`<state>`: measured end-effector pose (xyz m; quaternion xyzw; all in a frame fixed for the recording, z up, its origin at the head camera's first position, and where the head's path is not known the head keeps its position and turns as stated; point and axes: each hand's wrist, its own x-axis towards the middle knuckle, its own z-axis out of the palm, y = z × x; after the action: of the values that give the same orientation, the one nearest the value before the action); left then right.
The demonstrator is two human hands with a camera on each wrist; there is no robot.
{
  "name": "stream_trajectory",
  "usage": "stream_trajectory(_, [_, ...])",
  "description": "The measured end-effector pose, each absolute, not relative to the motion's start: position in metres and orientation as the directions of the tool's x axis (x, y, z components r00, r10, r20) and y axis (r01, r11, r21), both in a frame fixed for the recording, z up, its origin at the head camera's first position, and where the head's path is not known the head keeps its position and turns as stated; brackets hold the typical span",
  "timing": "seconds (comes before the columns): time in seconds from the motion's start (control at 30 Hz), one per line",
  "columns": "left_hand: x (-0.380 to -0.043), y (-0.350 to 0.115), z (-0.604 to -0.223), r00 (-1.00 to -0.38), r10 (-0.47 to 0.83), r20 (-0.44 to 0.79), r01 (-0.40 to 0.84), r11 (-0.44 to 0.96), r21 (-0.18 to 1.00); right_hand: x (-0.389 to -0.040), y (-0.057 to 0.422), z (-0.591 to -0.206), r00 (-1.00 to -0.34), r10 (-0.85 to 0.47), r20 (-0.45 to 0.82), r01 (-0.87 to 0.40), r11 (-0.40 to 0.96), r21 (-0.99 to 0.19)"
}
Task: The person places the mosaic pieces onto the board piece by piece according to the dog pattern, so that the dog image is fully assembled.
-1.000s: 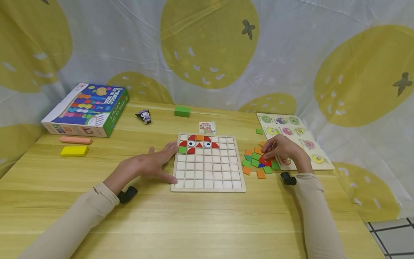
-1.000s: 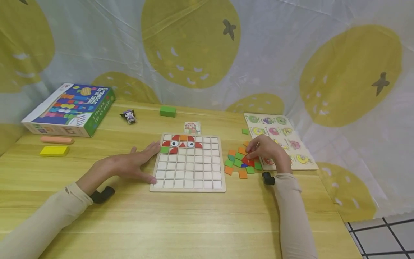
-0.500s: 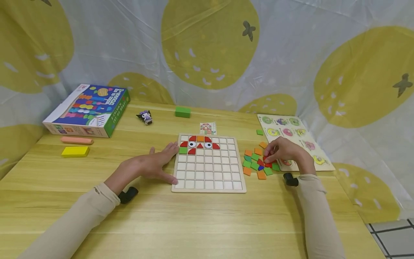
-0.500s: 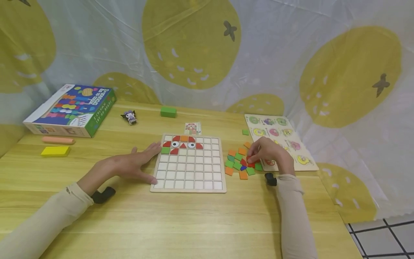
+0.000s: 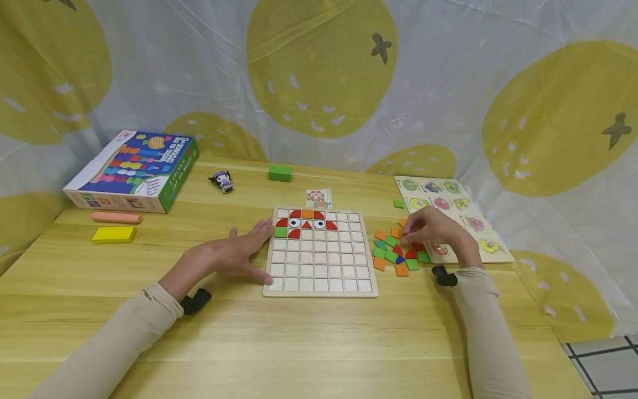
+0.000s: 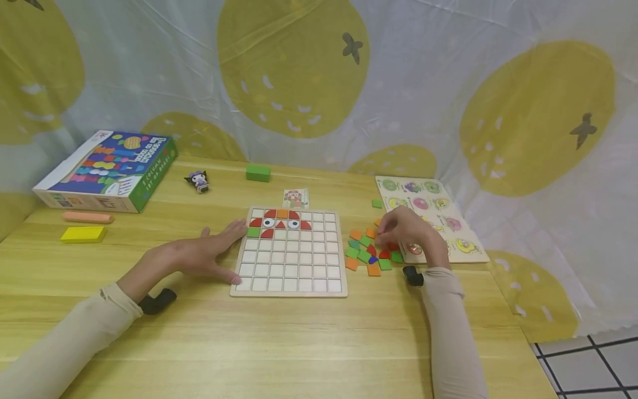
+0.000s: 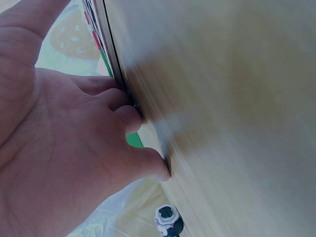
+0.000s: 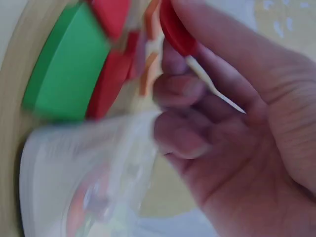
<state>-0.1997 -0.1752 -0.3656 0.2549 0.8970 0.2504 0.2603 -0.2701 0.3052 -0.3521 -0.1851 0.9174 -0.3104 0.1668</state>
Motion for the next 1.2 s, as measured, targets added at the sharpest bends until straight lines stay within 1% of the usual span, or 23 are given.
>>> stream_trajectory(0.07, [-0.200,-0.176,-0.366,-0.734,0.589,-0.338,0.329,0.744,0.582,-0.272,0.297,-0.353,-0.874,-0.468,-0.131,-0.276,0.701,-0.658])
stream_trajectory(0.17, [-0.200,-0.176,-0.367,-0.734,0.591,-0.335,0.334,0.743,0.580,-0.275,0.277,-0.356,-0.840,-0.538,-0.061,-0.343,0.615,-0.710])
stream_trajectory(0.3, [-0.200,-0.177,-0.367,-0.735,0.590,-0.333,0.334,0.743,0.580,-0.276,0.245,-0.356,-0.804,-0.593,-0.041,-0.365,0.547,-0.753])
stream_trajectory(0.57, [-0.199,-0.176,-0.367,-0.735,0.590,-0.335,0.333,0.744,0.579,-0.277,0.192,-0.355,-0.787,-0.611,-0.088,-0.335,0.542,-0.771])
stream_trajectory(0.77, [-0.200,-0.176,-0.367,-0.735,0.590,-0.334,0.340,0.746,0.572,-0.280,0.168,-0.357,-0.787,-0.611,-0.081,-0.331,0.530,-0.780])
stream_trajectory(0.9, [-0.201,-0.175,-0.367,-0.733,0.593,-0.333,0.343,0.746,0.571,-0.282,0.156,-0.357,-0.784,-0.614,-0.089,-0.313,0.516,-0.797])
stream_trajectory(1.13, [-0.201,-0.174,-0.366,-0.735,0.588,-0.336,0.338,0.749,0.570,-0.285,0.149,-0.356,-0.724,-0.668,-0.172,-0.279,0.512,-0.813])
stream_trajectory(1.2, [-0.201,-0.174,-0.365,-0.736,0.587,-0.338,0.336,0.750,0.570,-0.286,0.149,-0.360,-0.723,-0.670,-0.169,-0.281,0.509,-0.813])
